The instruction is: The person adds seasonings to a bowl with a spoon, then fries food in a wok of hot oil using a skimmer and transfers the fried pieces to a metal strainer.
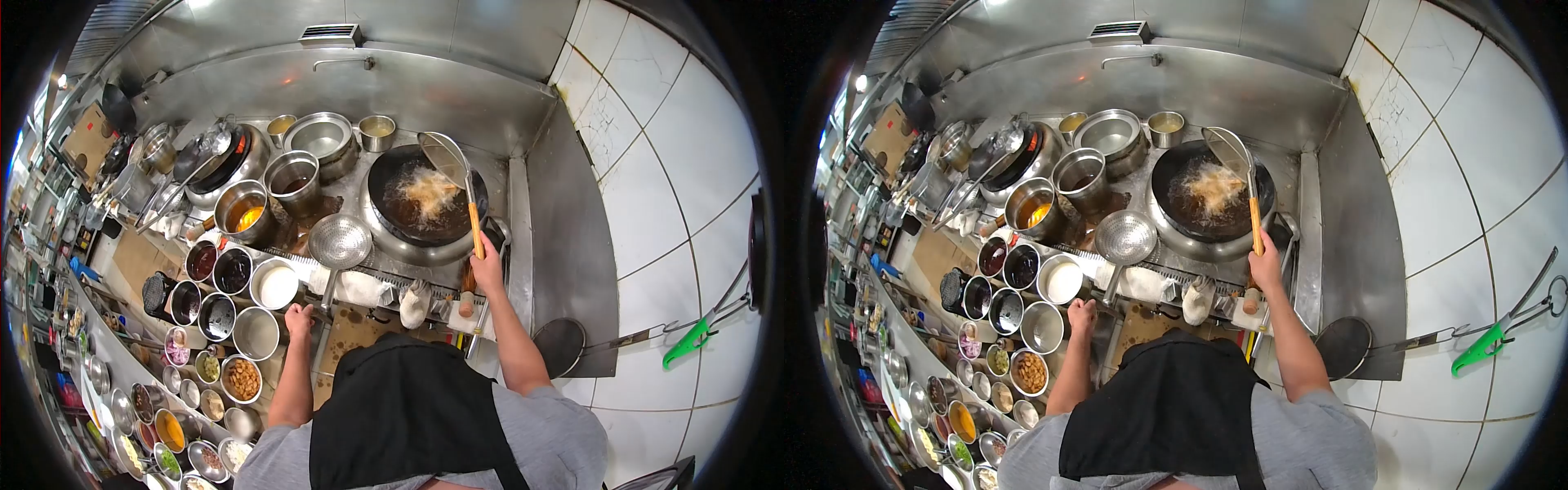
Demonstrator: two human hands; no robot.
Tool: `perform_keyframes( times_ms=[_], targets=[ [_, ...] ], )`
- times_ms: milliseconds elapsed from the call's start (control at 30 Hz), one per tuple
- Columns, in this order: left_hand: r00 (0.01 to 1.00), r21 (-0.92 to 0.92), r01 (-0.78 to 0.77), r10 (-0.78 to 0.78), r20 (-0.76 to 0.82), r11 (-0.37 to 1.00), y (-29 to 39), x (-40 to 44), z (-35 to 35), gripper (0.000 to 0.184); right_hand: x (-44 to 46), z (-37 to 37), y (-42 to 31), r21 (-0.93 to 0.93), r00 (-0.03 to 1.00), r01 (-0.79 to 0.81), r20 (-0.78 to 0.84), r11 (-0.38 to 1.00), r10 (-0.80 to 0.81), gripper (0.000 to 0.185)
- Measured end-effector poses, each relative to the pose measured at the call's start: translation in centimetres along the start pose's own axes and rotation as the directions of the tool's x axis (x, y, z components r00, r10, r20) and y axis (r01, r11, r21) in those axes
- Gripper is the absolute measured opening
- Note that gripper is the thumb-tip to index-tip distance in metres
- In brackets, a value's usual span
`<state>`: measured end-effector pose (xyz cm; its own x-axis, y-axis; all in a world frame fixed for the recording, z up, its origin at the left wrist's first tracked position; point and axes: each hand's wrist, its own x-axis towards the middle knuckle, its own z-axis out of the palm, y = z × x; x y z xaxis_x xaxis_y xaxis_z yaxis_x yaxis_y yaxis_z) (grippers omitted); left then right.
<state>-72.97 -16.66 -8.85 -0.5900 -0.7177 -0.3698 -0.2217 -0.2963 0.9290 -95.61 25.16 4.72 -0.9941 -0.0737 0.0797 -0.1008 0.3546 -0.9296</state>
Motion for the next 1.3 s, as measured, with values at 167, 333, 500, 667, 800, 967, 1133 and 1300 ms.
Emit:
perform_keyframes(
  times_ms=[167, 333, 500, 667, 800, 967, 1133, 1300],
  targets=[
    [1.0, 0.028, -0.011, 0.011, 0.012, 1.0, 0.3, -0.4, 0.1, 0.035, 1.8, 0.4, 2.0, 0.079, 0.995, -0.1, -0.012, 0.992, 0.101, 0.06],
    [0.998, -0.048, 0.059, -0.06, -0.018, 0.997, 1.5, -1.2, 1.0, 0.03, 0.7, 0.0, -1.1, 0.354, 0.952, -0.305, 0.089, 0.884, 0.292, 0.064],
    [0.998, -0.089, 0.064, -0.064, -0.007, 0.994, 1.7, -0.7, 1.4, 0.027, -0.7, -0.5, -2.2, 0.42, 0.942, -0.336, 0.137, 0.843, 0.307, 0.066],
    [0.998, 0.056, -0.05, 0.052, -0.045, 0.997, -0.3, 1.2, 0.7, 0.032, -1.8, 0.3, -2.7, 0.387, 0.962, -0.271, 0.138, 0.881, 0.235, 0.063],
    [0.993, 0.147, -0.112, 0.115, -0.008, 0.983, 0.1, 1.1, 1.2, 0.035, -1.3, 0.8, -3.2, 0.432, 0.93, -0.363, 0.22, 0.825, 0.294, 0.065],
    [0.997, 0.035, -0.075, 0.074, 0.008, 0.997, 0.9, 0.2, 1.6, 0.025, -0.4, 1.0, -2.9, 0.391, 0.963, -0.265, 0.148, 0.881, 0.224, 0.066],
    [0.995, -0.182, 0.07, -0.056, 0.08, 0.981, 0.0, 0.3, 0.5, 0.018, 2.3, 0.1, -1.0, 0.239, 0.985, -0.169, -0.001, 0.956, 0.174, 0.065],
    [0.992, -0.143, 0.083, -0.067, 0.108, 0.986, -0.2, -0.1, -0.3, 0.024, 3.2, 0.0, -1.6, 0.355, 0.928, -0.373, 0.129, 0.857, 0.351, 0.062]
  ],
)
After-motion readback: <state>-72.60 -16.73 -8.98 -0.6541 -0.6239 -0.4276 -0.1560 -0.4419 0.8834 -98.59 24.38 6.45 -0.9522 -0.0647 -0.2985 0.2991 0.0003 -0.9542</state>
